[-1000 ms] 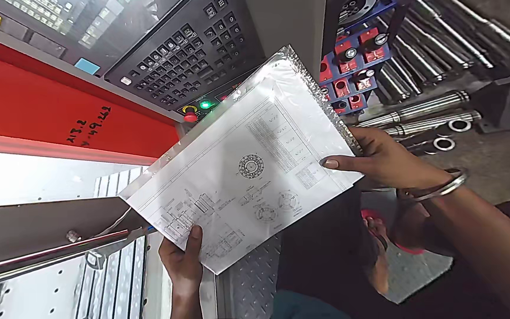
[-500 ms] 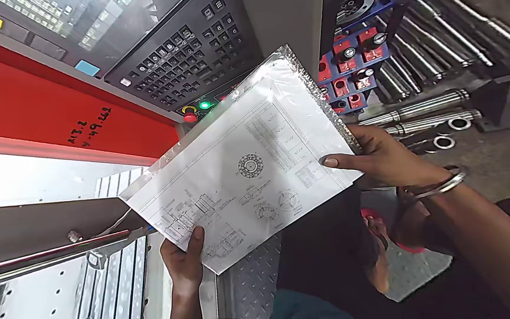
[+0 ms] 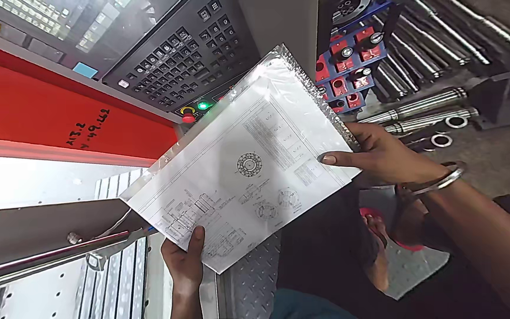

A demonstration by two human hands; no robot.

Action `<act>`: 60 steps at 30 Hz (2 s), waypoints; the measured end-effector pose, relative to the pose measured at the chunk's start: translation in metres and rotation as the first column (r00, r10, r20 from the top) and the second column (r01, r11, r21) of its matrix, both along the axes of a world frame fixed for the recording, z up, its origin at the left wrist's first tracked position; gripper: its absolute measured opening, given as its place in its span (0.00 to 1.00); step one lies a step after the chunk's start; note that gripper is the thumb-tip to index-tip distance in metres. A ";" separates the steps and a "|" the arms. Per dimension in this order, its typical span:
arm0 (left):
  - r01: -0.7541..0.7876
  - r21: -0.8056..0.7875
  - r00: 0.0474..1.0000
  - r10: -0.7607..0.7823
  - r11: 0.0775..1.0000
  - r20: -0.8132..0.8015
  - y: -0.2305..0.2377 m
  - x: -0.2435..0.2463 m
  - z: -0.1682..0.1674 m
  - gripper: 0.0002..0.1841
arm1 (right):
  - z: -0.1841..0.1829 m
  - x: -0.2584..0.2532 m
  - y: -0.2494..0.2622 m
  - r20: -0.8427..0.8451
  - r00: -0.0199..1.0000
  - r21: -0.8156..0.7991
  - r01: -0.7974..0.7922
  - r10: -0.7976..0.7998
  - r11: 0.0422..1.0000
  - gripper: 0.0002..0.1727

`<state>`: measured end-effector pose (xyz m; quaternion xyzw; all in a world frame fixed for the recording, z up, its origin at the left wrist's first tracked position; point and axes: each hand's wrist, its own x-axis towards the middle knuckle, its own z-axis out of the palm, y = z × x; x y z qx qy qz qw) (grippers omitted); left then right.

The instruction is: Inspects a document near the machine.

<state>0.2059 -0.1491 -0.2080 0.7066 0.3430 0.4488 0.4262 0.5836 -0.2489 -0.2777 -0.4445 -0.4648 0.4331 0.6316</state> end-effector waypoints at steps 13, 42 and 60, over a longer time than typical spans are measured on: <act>-0.015 -0.008 1.000 0.015 1.000 -0.001 0.000 0.001 0.000 0.09 | 0.000 -0.001 0.001 -0.025 1.000 0.004 -0.011 0.011 1.000 0.16; -0.006 0.004 1.000 0.006 1.000 0.014 -0.003 0.002 -0.001 0.09 | 0.000 0.001 -0.002 -0.035 0.999 0.018 -0.020 0.021 1.000 0.17; -0.060 -0.036 0.998 0.061 0.998 0.030 -0.007 0.007 0.003 0.10 | 0.000 0.001 -0.004 -0.026 1.000 -0.009 -0.001 0.001 1.000 0.16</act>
